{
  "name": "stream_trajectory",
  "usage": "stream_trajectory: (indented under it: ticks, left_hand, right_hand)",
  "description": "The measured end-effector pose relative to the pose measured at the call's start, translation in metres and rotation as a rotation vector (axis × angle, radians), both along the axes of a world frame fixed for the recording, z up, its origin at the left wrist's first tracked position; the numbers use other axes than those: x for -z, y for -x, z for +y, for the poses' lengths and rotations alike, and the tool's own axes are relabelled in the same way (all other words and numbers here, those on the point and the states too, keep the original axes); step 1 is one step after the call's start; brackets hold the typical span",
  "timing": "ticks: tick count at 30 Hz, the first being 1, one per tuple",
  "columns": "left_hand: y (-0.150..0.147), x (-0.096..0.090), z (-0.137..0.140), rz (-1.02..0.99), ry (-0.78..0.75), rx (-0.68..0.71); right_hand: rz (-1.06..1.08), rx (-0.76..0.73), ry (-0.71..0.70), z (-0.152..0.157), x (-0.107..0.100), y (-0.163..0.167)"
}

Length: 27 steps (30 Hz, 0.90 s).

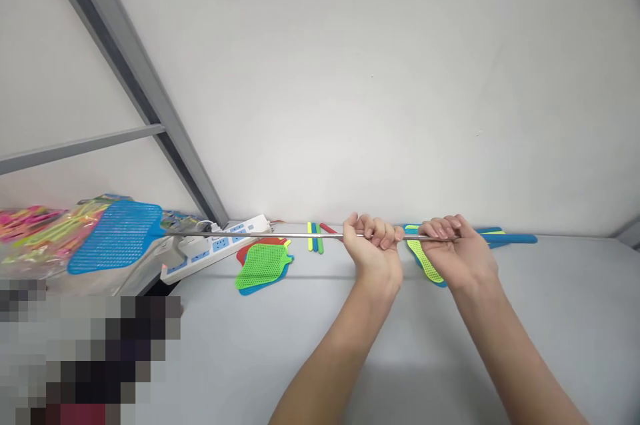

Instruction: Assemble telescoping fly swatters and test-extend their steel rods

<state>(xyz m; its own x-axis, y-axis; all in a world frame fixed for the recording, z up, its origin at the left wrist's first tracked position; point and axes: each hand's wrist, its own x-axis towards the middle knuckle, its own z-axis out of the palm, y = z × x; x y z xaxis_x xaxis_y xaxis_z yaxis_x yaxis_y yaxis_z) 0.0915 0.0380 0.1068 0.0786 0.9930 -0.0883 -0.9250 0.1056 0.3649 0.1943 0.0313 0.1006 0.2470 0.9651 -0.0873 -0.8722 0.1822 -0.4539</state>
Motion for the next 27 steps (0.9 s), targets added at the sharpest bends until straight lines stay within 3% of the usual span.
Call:
stream_trajectory:
  ticks: [5, 10, 27]
  left_hand:
    - [0.012, -0.006, 0.007, 0.061, -0.043, 0.001]
    - [0.02, -0.008, 0.008, 0.125, -0.02, -0.018]
    - [0.025, -0.01, 0.011, 0.181, 0.031, -0.025]
  right_hand:
    - [0.103, 0.073, 0.005, 0.007, -0.004, 0.011]
    - [-0.029, 0.128, -0.039, 0.01, 0.002, 0.017]
    - [-0.041, 0.169, -0.043, 0.014, 0.011, -0.005]
